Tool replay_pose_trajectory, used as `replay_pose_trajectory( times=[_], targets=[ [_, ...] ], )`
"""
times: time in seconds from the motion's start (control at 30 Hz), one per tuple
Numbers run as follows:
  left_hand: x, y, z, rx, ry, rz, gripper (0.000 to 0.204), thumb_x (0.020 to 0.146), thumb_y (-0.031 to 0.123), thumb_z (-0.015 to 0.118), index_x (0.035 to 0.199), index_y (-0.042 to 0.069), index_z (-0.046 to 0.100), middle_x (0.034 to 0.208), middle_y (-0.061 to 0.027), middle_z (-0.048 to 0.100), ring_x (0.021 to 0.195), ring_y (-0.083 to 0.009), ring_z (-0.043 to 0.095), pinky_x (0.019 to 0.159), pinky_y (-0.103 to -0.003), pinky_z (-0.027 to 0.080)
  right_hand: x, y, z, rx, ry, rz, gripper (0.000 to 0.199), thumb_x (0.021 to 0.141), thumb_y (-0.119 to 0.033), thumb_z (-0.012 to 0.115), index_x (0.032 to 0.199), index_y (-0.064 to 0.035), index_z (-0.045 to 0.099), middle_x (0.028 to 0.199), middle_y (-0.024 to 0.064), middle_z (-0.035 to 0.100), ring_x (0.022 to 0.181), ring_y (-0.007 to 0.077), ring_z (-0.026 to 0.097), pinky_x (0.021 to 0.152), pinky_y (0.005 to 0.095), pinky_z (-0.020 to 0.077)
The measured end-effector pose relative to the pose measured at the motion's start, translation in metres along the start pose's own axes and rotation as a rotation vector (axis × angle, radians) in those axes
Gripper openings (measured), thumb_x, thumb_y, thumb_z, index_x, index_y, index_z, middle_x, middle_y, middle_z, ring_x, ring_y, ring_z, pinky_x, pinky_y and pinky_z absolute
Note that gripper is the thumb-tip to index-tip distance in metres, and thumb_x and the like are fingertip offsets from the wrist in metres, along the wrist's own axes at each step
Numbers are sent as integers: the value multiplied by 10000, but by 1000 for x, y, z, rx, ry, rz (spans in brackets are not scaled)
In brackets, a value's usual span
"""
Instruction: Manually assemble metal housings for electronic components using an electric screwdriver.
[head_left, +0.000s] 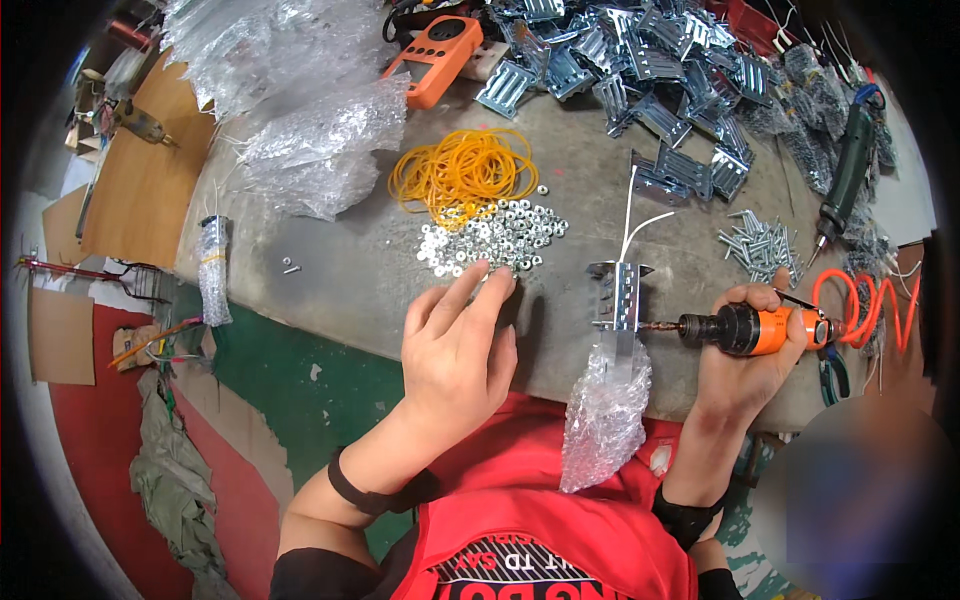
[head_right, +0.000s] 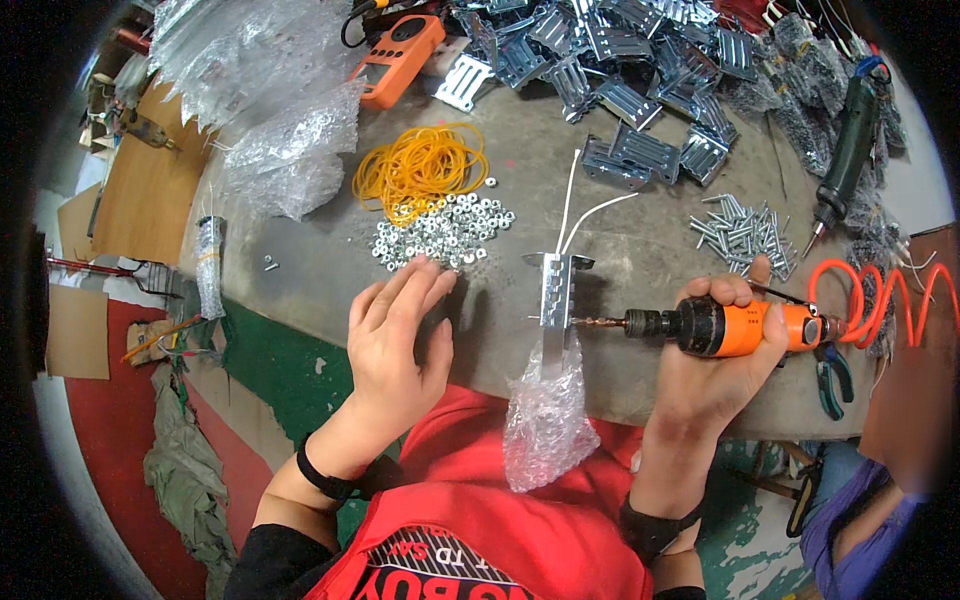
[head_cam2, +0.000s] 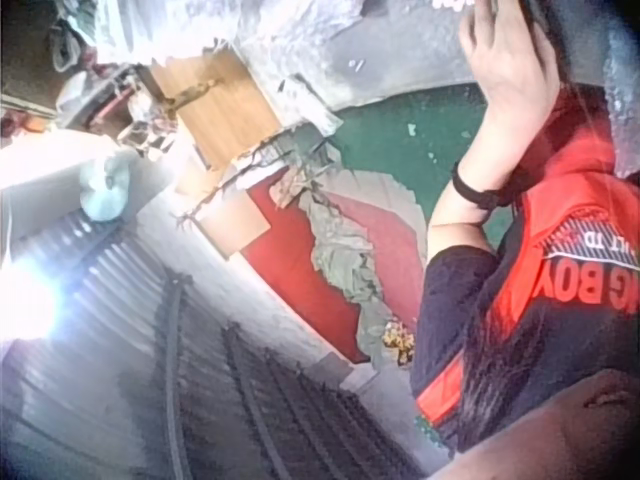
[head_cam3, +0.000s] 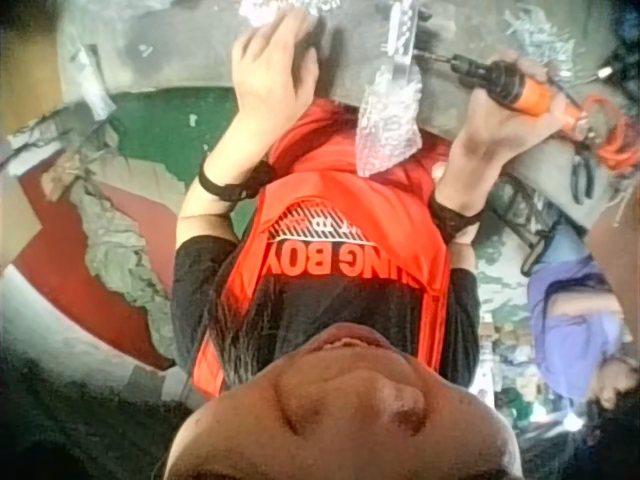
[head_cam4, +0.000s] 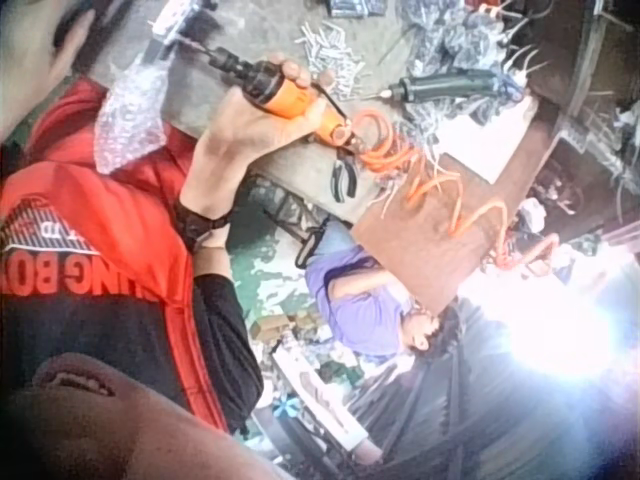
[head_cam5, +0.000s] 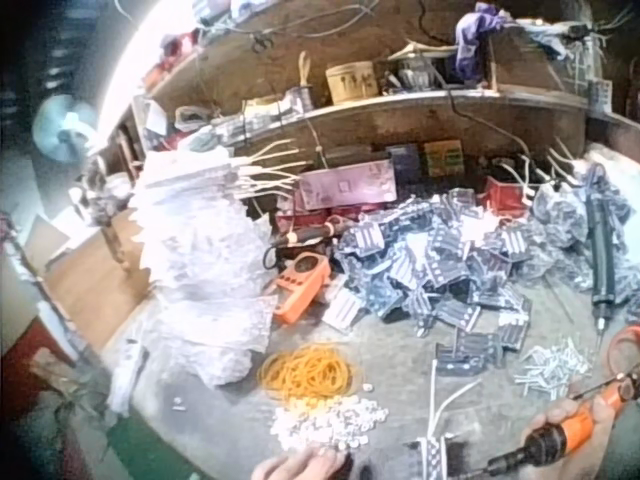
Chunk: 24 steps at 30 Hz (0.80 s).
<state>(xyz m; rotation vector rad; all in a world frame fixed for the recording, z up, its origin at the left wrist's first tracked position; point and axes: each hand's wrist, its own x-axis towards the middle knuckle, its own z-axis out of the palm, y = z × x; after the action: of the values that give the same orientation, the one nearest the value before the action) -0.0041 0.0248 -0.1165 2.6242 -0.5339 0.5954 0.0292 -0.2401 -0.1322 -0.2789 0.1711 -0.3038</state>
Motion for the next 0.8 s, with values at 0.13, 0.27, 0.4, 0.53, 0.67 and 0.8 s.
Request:
replay_pose_trajectory(
  times=[0.13, 0.27, 0.4, 0.53, 0.67, 0.8],
  targets=[
    [-7, 0, 1, -17, 28, -17, 571, 720, -52, 616, 1260, -21, 434, 1137, -123, 654, 1120, -311, 577, 907, -429, 404, 1, -1, -1, -4, -16, 3, 361, 917, -220, 508, 1220, -29, 470, 855, 47, 475, 837, 163, 510, 885, 377, 453],
    [-10, 0, -3, -71, 36, -31, 562, 711, -73, 620, 1245, -16, 456, 1133, -119, 651, 1094, -303, 589, 869, -404, 436, 1, 0, 0, -6, -14, -1, 354, 919, -217, 506, 1214, -26, 471, 856, 50, 474, 835, 165, 511, 884, 380, 455],
    [-5, -7, -7, -24, 115, -94, 469, 694, -54, 671, 1142, 6, 547, 1038, -106, 653, 977, -291, 608, 789, -373, 468, 0, 0, 2, -17, 1, -11, 352, 917, -214, 508, 1213, -27, 472, 851, 51, 473, 829, 166, 513, 883, 379, 456],
    [6, -7, -11, -28, 18, -40, 289, 647, 7, 732, 914, 34, 624, 849, -88, 583, 773, -286, 553, 672, -371, 466, 0, -1, 3, -18, 13, -11, 346, 914, -214, 515, 1203, -28, 476, 840, 52, 487, 823, 167, 519, 874, 374, 455],
    [19, -9, -17, 32, -185, 34, 221, 673, -5, 704, 860, 43, 597, 830, -80, 578, 769, -275, 558, 649, -362, 462, 2, -2, -1, -7, 3, -3, 321, 910, -227, 528, 1160, -30, 490, 835, 52, 500, 814, 173, 525, 865, 373, 456],
    [29, -9, -22, -64, -281, 76, 157, 691, 1, 693, 787, 43, 576, 755, -82, 569, 723, -280, 563, 626, -368, 466, -2, 2, 6, -69, 49, -50, 311, 904, -233, 541, 1139, -34, 496, 836, 52, 498, 808, 179, 528, 862, 375, 457]
  ],
)
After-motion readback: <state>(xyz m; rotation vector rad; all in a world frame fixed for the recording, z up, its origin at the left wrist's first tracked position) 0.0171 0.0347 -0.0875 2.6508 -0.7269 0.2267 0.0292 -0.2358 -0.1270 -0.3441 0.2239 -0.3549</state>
